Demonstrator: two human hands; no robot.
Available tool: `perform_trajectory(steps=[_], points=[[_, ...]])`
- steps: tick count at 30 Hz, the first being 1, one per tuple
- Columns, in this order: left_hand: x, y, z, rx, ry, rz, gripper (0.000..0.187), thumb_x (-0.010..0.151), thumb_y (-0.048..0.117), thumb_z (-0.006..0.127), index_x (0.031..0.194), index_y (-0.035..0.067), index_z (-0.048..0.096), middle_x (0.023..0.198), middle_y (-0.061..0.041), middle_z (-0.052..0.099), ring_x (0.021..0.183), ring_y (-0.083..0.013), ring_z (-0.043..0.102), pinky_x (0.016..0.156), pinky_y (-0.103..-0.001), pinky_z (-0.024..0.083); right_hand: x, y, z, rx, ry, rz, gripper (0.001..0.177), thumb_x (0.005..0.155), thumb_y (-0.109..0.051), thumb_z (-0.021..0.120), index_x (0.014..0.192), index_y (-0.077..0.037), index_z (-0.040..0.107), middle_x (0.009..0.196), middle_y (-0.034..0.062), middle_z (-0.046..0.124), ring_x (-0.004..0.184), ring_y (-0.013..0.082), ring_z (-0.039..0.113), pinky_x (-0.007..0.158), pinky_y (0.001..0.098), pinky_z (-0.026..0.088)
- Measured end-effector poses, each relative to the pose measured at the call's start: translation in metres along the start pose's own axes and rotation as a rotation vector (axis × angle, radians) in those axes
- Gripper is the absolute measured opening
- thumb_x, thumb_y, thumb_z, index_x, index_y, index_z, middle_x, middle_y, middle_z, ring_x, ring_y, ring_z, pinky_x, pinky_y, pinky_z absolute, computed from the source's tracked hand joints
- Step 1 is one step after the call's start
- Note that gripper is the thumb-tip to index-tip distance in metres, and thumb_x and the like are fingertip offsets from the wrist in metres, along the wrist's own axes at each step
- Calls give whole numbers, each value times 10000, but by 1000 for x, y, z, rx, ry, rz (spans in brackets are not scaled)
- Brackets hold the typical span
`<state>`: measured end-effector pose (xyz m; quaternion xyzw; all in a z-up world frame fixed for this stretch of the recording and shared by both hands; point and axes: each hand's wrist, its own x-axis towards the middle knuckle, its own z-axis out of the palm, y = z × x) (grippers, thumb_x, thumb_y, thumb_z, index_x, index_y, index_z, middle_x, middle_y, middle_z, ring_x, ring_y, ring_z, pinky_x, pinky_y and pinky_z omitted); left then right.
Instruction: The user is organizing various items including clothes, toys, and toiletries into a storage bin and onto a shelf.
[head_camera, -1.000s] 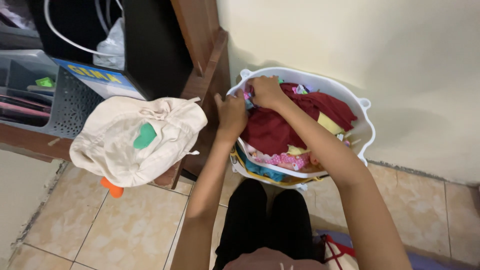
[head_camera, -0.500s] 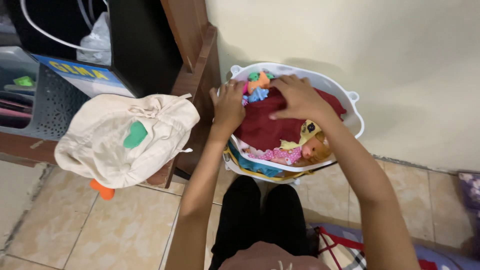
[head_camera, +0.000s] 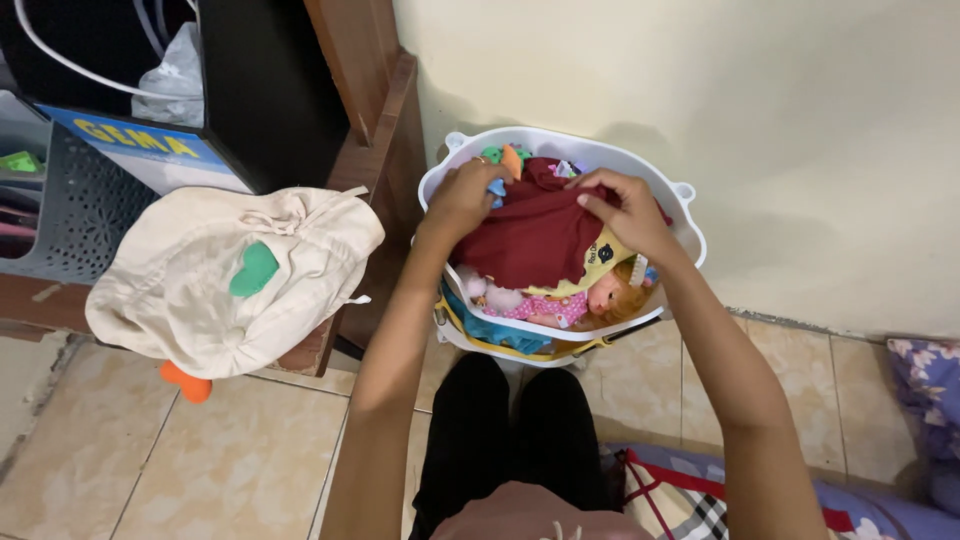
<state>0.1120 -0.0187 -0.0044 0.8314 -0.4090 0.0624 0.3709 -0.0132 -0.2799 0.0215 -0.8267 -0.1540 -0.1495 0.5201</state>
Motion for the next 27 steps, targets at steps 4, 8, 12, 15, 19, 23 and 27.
perform_trajectory(steps=[4, 8, 12, 15, 19, 23, 27], points=[[-6, -6, -2, -41, 34, 43, 253, 847, -28, 663, 1061, 103, 690, 1071, -157, 672, 1073, -384, 636, 914, -474, 490, 0, 20, -3, 140, 17, 130, 30, 1008, -6, 639, 1039, -7, 639, 1055, 25, 689, 1005, 98, 614, 929, 270, 490], [-13, -15, 0, -149, 87, 86, 275, 821, -58, 632, 1053, 80, 679, 1086, -173, 641, 1080, -398, 621, 938, -468, 503, 3, 35, -3, 235, 66, 195, 46, 1006, -4, 556, 1004, -23, 598, 999, 13, 634, 972, 91, 565, 905, 250, 458], [-17, -15, -1, -79, 91, 19, 263, 839, -34, 630, 1065, 89, 689, 1139, -190, 630, 1114, -415, 616, 949, -479, 499, 6, 57, -6, 539, 166, 209, 117, 918, 9, 439, 936, -15, 553, 947, 55, 594, 940, 137, 552, 910, 276, 454], [-17, -10, -5, -21, 94, -41, 286, 855, -9, 635, 1101, 118, 711, 1245, -244, 599, 1127, -441, 596, 958, -483, 492, 10, 29, -11, 577, 259, 212, 139, 875, -34, 401, 909, -25, 536, 932, 79, 601, 919, 157, 545, 917, 290, 460], [-17, -13, -1, -22, 56, -113, 353, 854, 3, 599, 1145, 160, 722, 1273, -251, 595, 1144, -439, 602, 975, -473, 494, 14, 31, -16, 543, 264, 207, 131, 886, -66, 410, 914, -21, 530, 930, 86, 590, 903, 163, 523, 898, 296, 452], [-14, -17, 2, 137, 48, -90, 352, 835, 96, 652, 1166, 191, 727, 1285, -253, 573, 1185, -452, 566, 995, -520, 471, 21, 15, -12, 565, 246, 103, 116, 846, -90, 423, 844, -22, 517, 865, 96, 591, 850, 178, 525, 842, 306, 461], [-2, 6, -10, 264, -85, -213, 366, 816, 244, 739, 1176, 210, 686, 1355, -113, 568, 1320, -350, 515, 1054, -527, 418, 23, 12, -11, 492, 213, 82, 95, 836, -96, 438, 769, -32, 459, 792, 84, 553, 769, 168, 472, 733, 311, 421]])
